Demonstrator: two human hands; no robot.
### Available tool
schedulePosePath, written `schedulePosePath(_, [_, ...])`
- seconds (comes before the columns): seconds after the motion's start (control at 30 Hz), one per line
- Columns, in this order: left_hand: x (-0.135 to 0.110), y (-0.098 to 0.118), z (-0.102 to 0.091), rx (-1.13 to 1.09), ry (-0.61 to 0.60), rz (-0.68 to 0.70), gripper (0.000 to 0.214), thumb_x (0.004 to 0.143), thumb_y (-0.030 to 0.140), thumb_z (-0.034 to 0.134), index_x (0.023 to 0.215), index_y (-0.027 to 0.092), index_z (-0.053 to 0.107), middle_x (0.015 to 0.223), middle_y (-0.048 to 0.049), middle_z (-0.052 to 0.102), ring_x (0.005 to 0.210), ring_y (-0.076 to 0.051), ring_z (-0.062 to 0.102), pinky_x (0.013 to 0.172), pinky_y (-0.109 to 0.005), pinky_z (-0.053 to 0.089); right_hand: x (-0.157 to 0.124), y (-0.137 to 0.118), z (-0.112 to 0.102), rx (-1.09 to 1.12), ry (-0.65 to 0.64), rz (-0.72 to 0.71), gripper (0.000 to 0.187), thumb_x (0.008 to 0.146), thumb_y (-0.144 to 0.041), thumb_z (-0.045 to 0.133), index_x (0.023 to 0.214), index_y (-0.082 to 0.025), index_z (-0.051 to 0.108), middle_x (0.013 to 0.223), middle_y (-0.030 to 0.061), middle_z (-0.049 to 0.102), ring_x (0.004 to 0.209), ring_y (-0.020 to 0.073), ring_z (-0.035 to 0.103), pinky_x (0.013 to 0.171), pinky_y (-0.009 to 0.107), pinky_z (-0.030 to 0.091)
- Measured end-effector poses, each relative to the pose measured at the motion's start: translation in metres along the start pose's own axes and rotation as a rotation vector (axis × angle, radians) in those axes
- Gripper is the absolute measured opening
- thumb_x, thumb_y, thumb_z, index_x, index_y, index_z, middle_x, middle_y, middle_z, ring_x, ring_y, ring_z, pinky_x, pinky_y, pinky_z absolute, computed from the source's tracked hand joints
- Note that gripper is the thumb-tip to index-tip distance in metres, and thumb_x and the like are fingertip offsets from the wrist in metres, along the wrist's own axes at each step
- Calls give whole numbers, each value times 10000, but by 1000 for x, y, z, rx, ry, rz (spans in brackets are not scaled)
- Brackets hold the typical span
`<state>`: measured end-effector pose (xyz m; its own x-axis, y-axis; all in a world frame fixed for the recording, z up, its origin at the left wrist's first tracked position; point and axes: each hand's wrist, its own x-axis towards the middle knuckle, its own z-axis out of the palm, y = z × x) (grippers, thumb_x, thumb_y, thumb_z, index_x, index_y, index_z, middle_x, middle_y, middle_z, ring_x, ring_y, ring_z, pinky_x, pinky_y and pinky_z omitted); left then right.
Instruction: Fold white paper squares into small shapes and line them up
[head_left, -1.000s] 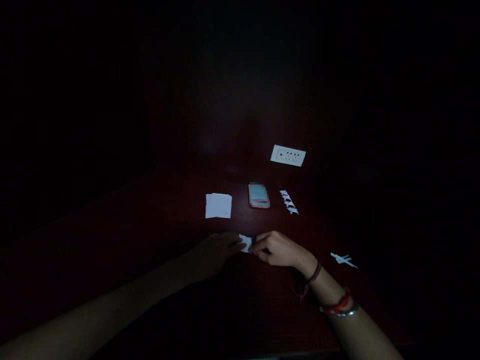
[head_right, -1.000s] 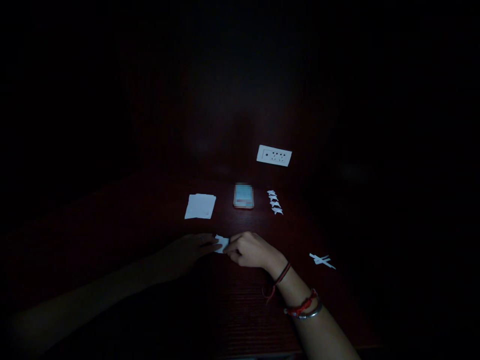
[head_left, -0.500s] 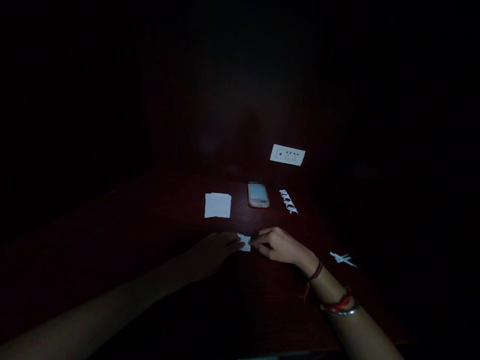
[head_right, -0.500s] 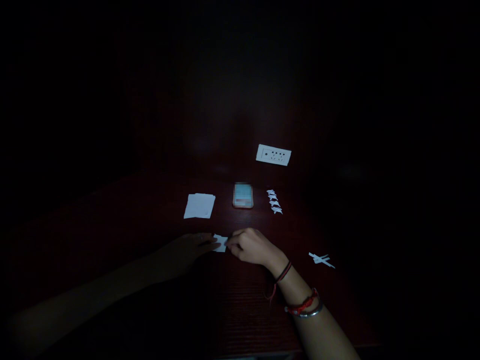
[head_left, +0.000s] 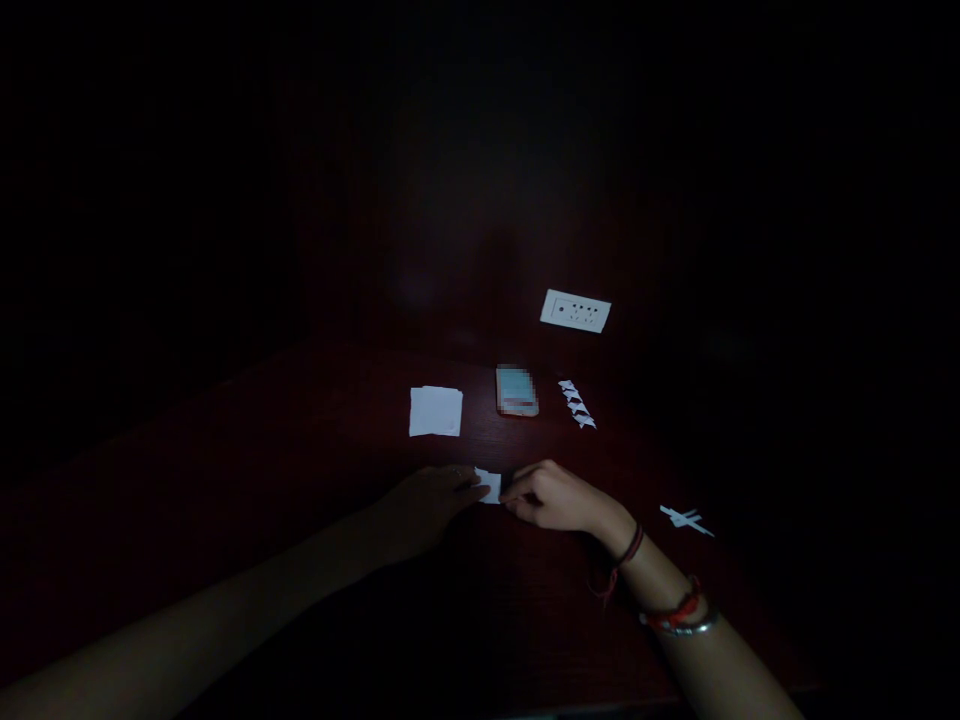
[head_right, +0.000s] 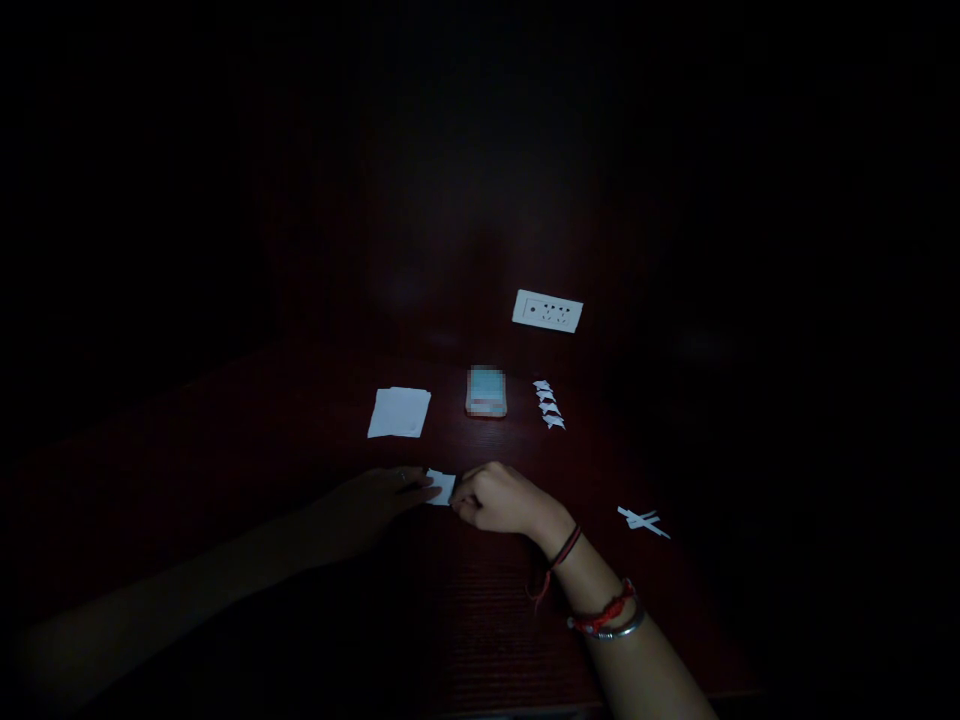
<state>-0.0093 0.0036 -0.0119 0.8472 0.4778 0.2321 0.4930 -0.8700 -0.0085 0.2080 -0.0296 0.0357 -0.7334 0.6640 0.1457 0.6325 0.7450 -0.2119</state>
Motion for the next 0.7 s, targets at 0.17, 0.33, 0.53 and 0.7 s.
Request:
schedulePosePath(0.17, [-1,-1,1,2,24,13,491,746,75,403,1212,217,346,1236,-59,370,1104,-205,364,893,-350,295,0,1,-1,-44,40,61,200,765,-127,426,822,-151,616,794,29,599,697,100,530,658,190,375])
schedulePosePath(0.33, [0,0,1,2,11,9,533,740,76,422,1236,234,310,1231,-63,373,1091,-225,374,874,-360,313,2,0,2,-70,69,85,264,779,-143,423,1003,-180,560,874,40,591,759,113,533,691,207,372])
schedulePosePath(0.53, [-1,2,-1,22,21,5,550,731,44,397,1234,242,299,1228,-53,367,1081,-213,384,867,-353,321,1,2,4,-30,-9,15,251,768,-118,426,942,-165,600,840,37,598,738,104,537,669,185,374])
schedulePosePath(0.7, [-1,0,1,-4,28,4,544,722,33,398,1220,238,326,1219,-54,374,1068,-210,397,860,-347,333,0,3,5,-10,10,14,233,763,-118,422,895,-162,608,839,29,602,743,104,539,677,185,382])
